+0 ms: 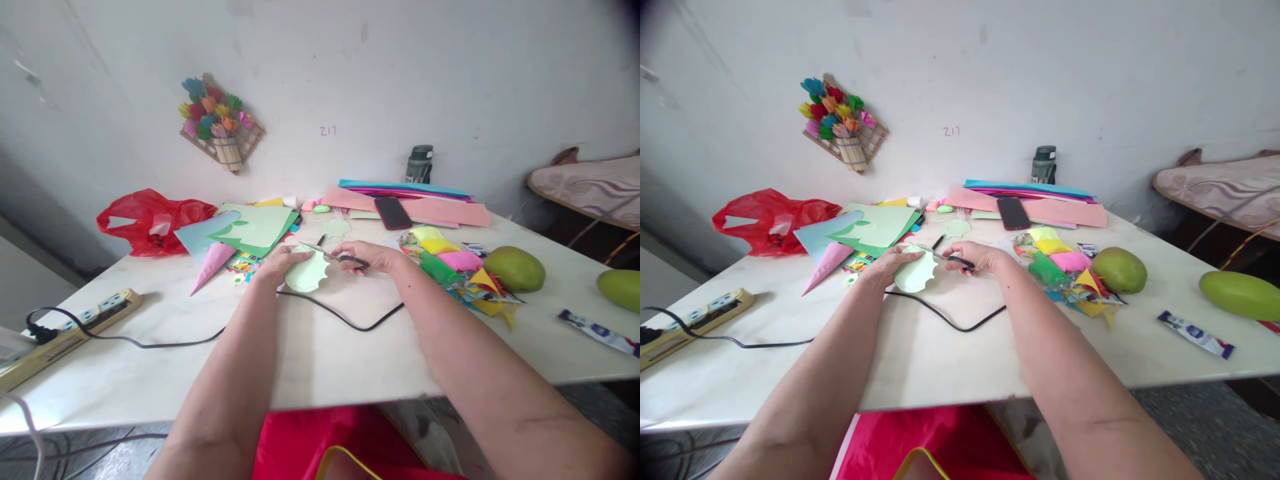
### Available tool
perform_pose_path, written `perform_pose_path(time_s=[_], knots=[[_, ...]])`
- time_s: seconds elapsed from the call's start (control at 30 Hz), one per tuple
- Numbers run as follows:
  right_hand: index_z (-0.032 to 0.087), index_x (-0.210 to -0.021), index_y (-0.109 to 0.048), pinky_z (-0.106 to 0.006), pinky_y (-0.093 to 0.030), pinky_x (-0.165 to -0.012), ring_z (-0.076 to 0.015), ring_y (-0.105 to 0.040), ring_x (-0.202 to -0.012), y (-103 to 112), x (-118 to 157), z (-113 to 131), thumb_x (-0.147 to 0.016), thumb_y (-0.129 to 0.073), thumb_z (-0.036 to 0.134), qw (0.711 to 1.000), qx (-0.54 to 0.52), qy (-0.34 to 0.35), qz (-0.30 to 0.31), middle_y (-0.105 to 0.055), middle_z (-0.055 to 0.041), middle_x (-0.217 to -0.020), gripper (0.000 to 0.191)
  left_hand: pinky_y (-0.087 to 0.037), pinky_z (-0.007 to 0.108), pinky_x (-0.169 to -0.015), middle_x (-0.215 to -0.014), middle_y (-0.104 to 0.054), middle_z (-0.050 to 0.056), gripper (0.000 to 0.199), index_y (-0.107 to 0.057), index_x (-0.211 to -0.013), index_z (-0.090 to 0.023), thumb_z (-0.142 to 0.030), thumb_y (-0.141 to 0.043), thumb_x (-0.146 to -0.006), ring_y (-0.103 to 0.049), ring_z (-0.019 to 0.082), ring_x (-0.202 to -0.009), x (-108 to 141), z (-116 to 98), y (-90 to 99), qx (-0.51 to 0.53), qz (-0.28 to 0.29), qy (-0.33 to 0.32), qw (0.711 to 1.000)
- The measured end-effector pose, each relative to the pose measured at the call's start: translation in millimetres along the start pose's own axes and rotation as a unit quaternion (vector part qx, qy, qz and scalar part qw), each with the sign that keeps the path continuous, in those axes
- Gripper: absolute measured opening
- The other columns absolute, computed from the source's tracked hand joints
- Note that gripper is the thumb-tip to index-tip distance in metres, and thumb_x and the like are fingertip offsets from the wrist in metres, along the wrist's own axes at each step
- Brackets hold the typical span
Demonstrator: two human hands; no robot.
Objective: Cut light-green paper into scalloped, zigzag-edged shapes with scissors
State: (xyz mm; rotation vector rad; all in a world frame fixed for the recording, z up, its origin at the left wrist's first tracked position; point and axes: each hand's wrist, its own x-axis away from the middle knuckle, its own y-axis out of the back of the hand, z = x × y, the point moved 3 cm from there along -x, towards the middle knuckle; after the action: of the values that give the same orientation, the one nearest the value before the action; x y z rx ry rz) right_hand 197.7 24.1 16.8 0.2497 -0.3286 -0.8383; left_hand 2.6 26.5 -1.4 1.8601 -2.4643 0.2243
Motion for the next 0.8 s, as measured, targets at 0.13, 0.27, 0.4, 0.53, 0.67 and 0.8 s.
perform_pose_path(time_s=[0.13,0.27,0.4,0.53,0.67,0.8], knots=[[0.016,-0.093,-0.054,-0.018,-0.027,-0.035,-0.0044,-0.035,-0.036,-1.3,-0.4,1.3,-0.064,-0.062,0.02,0.999,-0.039,0.011,0.001,-0.046,0.0075,-0.049,0.031,-0.05,0.029,-0.055,-0.072,-0.069,0.008,0.025,-0.067,-0.075,-0.012,-0.028,-0.074,-0.057,-0.063,0.019,-0.059,0.6,-0.6,-0.3,0.011,-0.003,-0.008,1.0],[0.015,-0.093,-0.054,-0.017,-0.026,-0.035,-0.0045,-0.037,-0.037,-2.3,-0.1,1.9,-0.063,-0.062,0.018,0.999,-0.037,0.021,-0.003,-0.046,0.0075,-0.048,0.032,-0.051,0.03,-0.054,-0.07,-0.068,0.008,0.027,-0.066,-0.077,-0.011,-0.028,-0.074,-0.058,-0.063,0.019,-0.057,0.8,-0.8,-2.1,0.022,0.008,-0.003,1.0],[0.015,-0.096,-0.053,-0.017,-0.026,-0.035,-0.0047,-0.037,-0.037,-2.6,-0.6,1.3,-0.063,-0.062,0.019,0.999,-0.025,0.02,-0.01,-0.048,0.0072,-0.048,0.034,-0.052,0.03,-0.054,-0.07,-0.068,0.009,0.029,-0.066,-0.08,-0.01,-0.027,-0.073,-0.058,-0.063,0.019,-0.056,0.3,0.0,-3.5,0.028,0.009,-0.003,1.0],[0.016,-0.097,-0.053,-0.018,-0.025,-0.035,-0.0049,-0.035,-0.035,-1.7,-1.6,0.0,-0.065,-0.061,0.02,1.0,-0.025,0.012,-0.015,-0.045,0.0079,-0.045,0.033,-0.052,0.031,-0.055,-0.073,-0.068,0.011,0.032,-0.065,-0.081,-0.009,-0.027,-0.074,-0.057,-0.064,0.021,-0.06,-1.4,1.6,-3.5,0.04,0.011,-0.017,0.999],[0.016,-0.096,-0.053,-0.018,-0.024,-0.034,-0.0049,-0.035,-0.035,-2.4,-1.6,1.1,-0.065,-0.06,0.017,0.999,-0.036,0.018,-0.016,-0.047,0.0076,-0.047,0.032,-0.053,0.032,-0.057,-0.074,-0.068,0.01,0.03,-0.065,-0.081,-0.009,-0.027,-0.074,-0.058,-0.064,0.021,-0.061,-3.1,2.7,-3.5,0.051,0.005,-0.02,0.998],[0.015,-0.091,-0.053,-0.018,-0.026,-0.035,-0.0055,-0.036,-0.036,-4.1,-1.7,3.1,-0.064,-0.055,0.011,0.996,-0.081,0.018,-0.027,-0.048,0.007,-0.047,0.027,-0.051,0.029,-0.053,-0.072,-0.068,0.01,0.028,-0.065,-0.08,-0.01,-0.025,-0.074,-0.058,-0.063,0.02,-0.057,-3.3,2.1,-6.0,0.059,-0.003,-0.023,0.998]])
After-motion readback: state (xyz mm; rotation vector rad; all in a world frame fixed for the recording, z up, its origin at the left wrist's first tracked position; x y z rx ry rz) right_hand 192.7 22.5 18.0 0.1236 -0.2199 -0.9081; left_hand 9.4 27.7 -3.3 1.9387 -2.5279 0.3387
